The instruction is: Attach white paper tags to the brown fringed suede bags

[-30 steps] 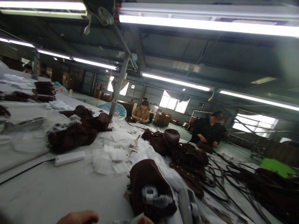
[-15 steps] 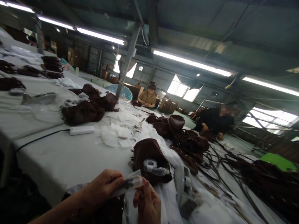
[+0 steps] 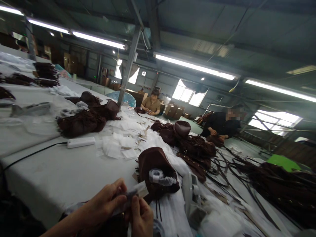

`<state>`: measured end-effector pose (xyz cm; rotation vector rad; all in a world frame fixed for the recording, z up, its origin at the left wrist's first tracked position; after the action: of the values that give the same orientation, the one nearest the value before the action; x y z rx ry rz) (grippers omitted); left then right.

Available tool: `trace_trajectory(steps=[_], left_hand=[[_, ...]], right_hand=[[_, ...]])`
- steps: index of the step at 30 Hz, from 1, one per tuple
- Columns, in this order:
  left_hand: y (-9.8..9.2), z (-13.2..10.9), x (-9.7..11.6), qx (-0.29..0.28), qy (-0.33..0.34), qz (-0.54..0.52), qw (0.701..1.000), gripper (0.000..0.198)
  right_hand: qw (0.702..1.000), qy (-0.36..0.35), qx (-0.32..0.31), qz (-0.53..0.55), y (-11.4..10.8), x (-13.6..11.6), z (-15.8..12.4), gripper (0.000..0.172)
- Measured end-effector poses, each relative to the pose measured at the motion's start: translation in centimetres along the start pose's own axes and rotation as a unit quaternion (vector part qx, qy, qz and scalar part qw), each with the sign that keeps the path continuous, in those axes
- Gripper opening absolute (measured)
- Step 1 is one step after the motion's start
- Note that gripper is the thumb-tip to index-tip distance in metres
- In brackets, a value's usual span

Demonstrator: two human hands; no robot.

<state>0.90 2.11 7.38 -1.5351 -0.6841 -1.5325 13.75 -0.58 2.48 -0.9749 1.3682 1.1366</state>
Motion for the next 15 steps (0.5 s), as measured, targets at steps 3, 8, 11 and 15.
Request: trace_trajectory(steps=[3, 8, 11, 15], left_hand=[[0.2, -0.2, 0.5, -0.019, 0.005, 0.014, 1.000, 0.031], [-0.2, -0.5, 0.5, 0.009, 0.004, 0.065, 0.998, 0.039], [-0.5, -0.5, 0.3, 0.054, 0.004, 0.089, 0.995, 0.038], [-0.1, -0.4, 0.1, 0.050, 0.003, 0.094, 0.994, 0.037]], right_hand=[[1.000, -0.006, -0.011, -0.004, 1.2, 0.6, -0.1, 0.052], [0.997, -0.061, 0.016, -0.049, 2.1, -0.3, -0.7, 0.052], [0.992, -0.094, 0.040, -0.073, 1.8, -0.9, -0.8, 0.051], [0.997, -0.042, 0.057, -0.041, 0.4, 0.2, 0.0, 0.056]])
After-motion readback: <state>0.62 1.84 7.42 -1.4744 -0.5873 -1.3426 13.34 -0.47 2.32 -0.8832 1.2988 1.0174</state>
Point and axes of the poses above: each hand's wrist, its own z-axis towards the middle knuckle, its own y-axis out of the palm, x = y × z, the point moved 7 cm from there along z, towards the middle knuckle, and after that the axes turned 3 degrees about x, right-handed, at the moved point
